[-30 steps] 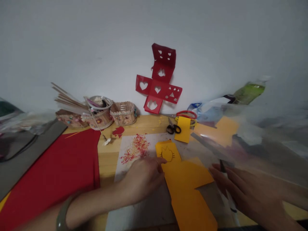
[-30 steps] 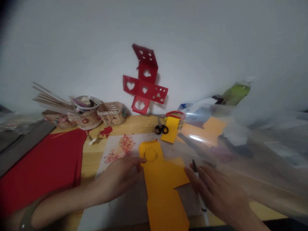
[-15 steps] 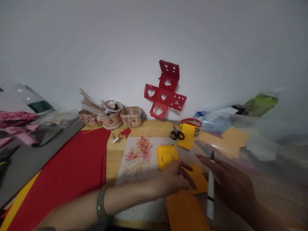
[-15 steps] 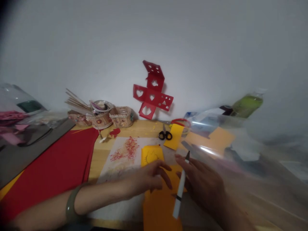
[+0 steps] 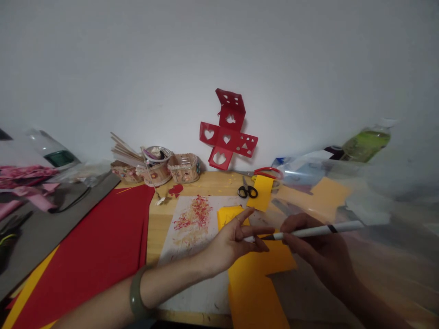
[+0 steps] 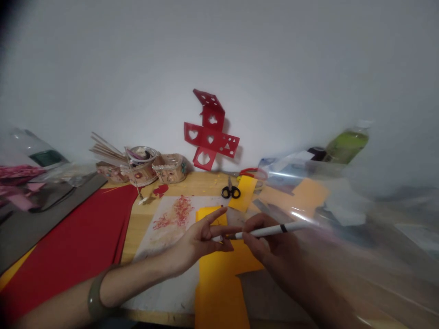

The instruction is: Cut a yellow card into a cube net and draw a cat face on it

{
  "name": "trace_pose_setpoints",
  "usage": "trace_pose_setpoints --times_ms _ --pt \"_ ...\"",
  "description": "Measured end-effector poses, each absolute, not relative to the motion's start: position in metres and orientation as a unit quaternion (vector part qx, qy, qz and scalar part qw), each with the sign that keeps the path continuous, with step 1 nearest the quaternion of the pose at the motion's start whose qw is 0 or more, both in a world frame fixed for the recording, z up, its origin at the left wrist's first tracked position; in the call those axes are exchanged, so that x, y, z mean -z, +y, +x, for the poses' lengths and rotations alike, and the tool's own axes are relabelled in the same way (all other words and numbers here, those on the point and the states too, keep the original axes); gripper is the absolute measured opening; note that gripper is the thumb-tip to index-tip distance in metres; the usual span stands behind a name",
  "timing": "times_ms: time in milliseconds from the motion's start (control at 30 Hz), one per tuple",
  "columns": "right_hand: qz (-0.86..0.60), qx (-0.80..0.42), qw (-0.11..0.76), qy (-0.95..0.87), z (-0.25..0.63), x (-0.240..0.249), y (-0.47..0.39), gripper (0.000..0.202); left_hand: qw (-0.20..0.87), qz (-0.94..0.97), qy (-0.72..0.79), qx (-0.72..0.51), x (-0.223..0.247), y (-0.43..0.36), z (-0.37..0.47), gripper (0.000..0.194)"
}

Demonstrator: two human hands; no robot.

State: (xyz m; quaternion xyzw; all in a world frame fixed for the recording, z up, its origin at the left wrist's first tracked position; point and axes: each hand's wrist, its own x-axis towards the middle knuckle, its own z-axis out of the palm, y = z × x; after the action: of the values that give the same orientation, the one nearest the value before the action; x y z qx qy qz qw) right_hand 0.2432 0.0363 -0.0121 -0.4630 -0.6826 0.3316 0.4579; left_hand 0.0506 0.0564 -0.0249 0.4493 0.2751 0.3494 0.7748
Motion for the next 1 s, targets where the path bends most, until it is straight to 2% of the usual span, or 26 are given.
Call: trace_pose_setpoints --times_ms 200,367,500,600,700,767,867,1000 --pt "-0.434 -0.367 0.427 -0.703 0.239 0.007 0.037 0.010 0.775 0.470 0.255 -0.336 0.028 0.057 0.053 0.079" --pt "-0.397 -0.425 0.408 -0.704 0.238 0.005 0.038 0.007 0.736 0.564 0.185 -0.325 0.024 0.056 0.047 0.074" --pt "-0.410 -0.423 0.378 -0.714 0.246 0.004 0.040 0.013 0.626 0.673 0.267 -0.290 0.010 0.057 0.040 0.070" --pt "-0.421 -0.421 0.352 -0.722 0.250 0.005 0.041 0.021 0.489 0.775 0.337 -0.219 0.001 0.060 0.036 0.053" --pt "-0.432 -0.458 0.361 -0.688 0.248 0.008 0.040 0.026 0.331 0.867 0.341 -0.147 0.000 0.062 0.034 0.037" --pt "-0.424 -0.484 0.375 -0.668 0.246 0.011 0.039 0.028 0.264 0.898 0.336 -0.106 0.000 0.061 0.035 0.030" --pt "-0.426 -0.499 0.379 -0.652 0.245 0.014 0.037 0.029 0.223 0.907 0.352 -0.056 -0.002 0.057 0.040 0.029" --pt "-0.441 -0.507 0.371 -0.641 0.246 0.018 0.036 0.029 0.235 0.898 0.372 -0.006 -0.011 0.051 0.049 0.022"
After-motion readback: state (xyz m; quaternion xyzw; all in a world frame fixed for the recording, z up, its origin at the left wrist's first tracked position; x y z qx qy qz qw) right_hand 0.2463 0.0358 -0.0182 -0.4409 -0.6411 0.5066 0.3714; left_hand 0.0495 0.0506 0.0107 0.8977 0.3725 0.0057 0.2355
